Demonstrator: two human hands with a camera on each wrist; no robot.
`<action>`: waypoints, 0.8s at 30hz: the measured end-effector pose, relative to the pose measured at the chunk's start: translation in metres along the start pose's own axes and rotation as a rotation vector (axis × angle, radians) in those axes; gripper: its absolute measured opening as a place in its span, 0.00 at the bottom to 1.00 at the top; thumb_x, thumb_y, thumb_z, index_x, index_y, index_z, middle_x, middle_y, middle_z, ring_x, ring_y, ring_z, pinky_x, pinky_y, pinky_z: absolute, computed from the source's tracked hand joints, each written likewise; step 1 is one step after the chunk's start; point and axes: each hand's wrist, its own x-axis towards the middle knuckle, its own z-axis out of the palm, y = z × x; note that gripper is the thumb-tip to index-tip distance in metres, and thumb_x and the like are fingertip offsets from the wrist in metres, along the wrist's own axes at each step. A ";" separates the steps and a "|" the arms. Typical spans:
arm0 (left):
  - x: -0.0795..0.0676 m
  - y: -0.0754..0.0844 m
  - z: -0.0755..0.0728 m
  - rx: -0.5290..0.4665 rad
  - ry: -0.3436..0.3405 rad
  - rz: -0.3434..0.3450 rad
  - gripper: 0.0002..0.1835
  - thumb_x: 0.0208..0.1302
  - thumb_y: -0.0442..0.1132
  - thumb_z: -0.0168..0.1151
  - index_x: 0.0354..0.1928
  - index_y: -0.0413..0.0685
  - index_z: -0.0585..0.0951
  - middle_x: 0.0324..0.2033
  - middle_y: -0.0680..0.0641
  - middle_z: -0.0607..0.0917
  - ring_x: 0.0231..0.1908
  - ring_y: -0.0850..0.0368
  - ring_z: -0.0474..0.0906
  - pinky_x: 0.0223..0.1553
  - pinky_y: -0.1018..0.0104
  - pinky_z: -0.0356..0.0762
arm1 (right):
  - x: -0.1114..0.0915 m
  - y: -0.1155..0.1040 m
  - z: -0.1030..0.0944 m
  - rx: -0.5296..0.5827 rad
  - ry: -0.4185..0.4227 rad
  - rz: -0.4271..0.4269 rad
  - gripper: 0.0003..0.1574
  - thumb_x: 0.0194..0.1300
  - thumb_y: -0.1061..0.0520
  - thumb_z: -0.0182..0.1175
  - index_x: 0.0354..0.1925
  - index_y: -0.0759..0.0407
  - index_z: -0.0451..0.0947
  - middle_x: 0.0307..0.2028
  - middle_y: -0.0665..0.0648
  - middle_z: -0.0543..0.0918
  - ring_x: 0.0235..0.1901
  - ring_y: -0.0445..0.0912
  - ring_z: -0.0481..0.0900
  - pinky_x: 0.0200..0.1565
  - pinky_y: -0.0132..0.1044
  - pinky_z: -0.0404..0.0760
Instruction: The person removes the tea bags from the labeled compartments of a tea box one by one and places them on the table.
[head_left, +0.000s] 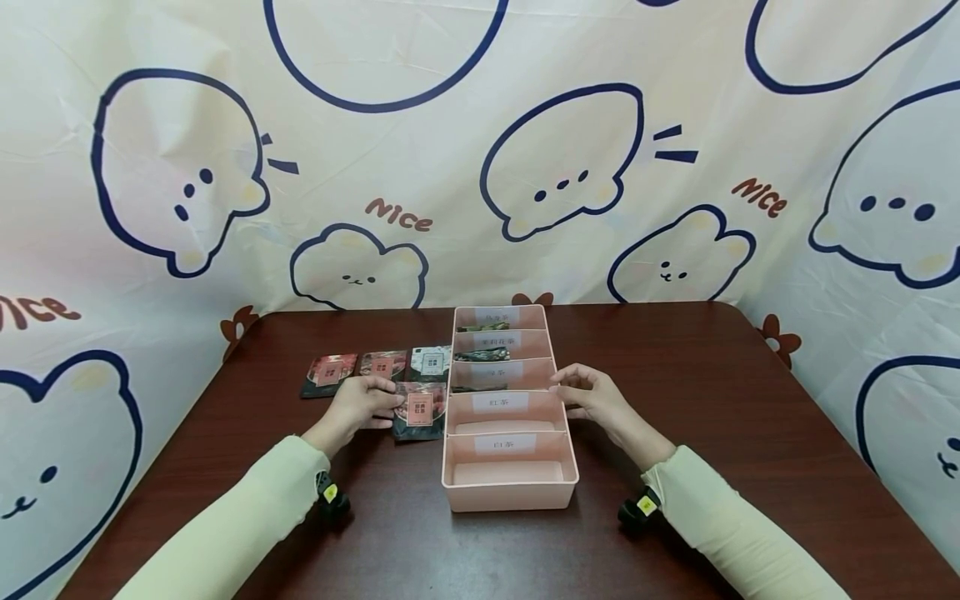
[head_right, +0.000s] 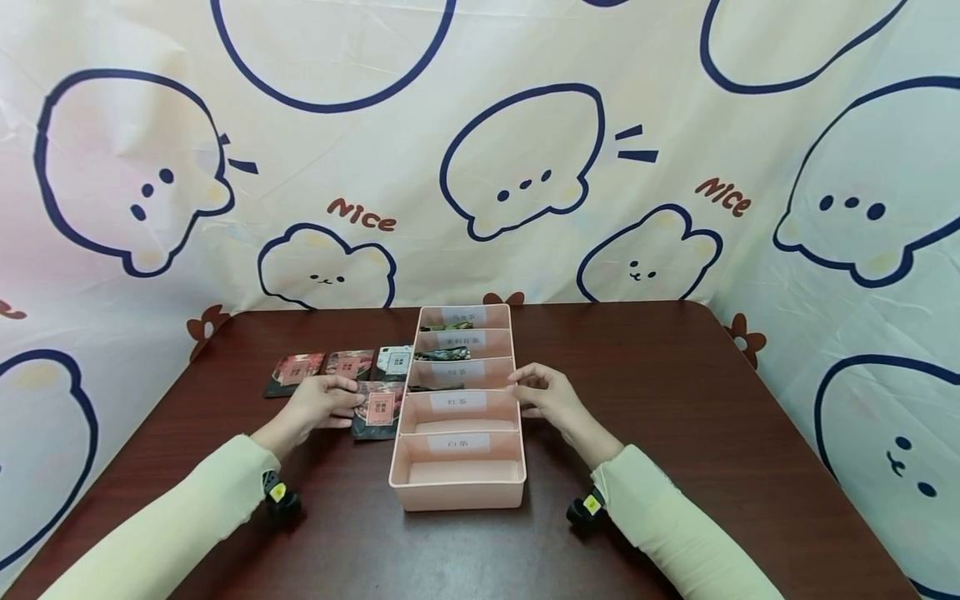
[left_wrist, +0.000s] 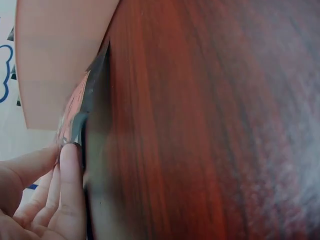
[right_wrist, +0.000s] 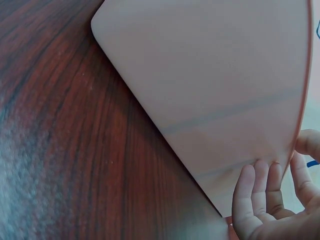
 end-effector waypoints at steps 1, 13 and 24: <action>0.000 0.000 0.000 0.003 0.001 -0.001 0.17 0.65 0.35 0.63 0.52 0.35 0.75 0.42 0.41 0.85 0.33 0.55 0.84 0.35 0.59 0.85 | 0.000 0.000 0.000 -0.004 0.000 -0.001 0.17 0.63 0.60 0.63 0.48 0.67 0.75 0.35 0.51 0.76 0.35 0.39 0.80 0.36 0.34 0.84; 0.003 -0.003 0.004 0.070 0.035 0.000 0.16 0.61 0.34 0.67 0.49 0.36 0.76 0.39 0.40 0.85 0.28 0.56 0.82 0.31 0.61 0.85 | 0.000 -0.001 0.000 -0.020 0.009 0.011 0.16 0.64 0.59 0.63 0.48 0.65 0.76 0.35 0.51 0.76 0.35 0.39 0.80 0.37 0.35 0.84; 0.004 -0.006 0.009 0.171 0.080 -0.001 0.14 0.58 0.34 0.69 0.45 0.38 0.78 0.33 0.43 0.82 0.25 0.56 0.77 0.27 0.63 0.84 | 0.000 -0.001 0.000 -0.018 0.008 0.010 0.12 0.64 0.60 0.62 0.46 0.61 0.77 0.35 0.52 0.75 0.35 0.40 0.80 0.37 0.36 0.84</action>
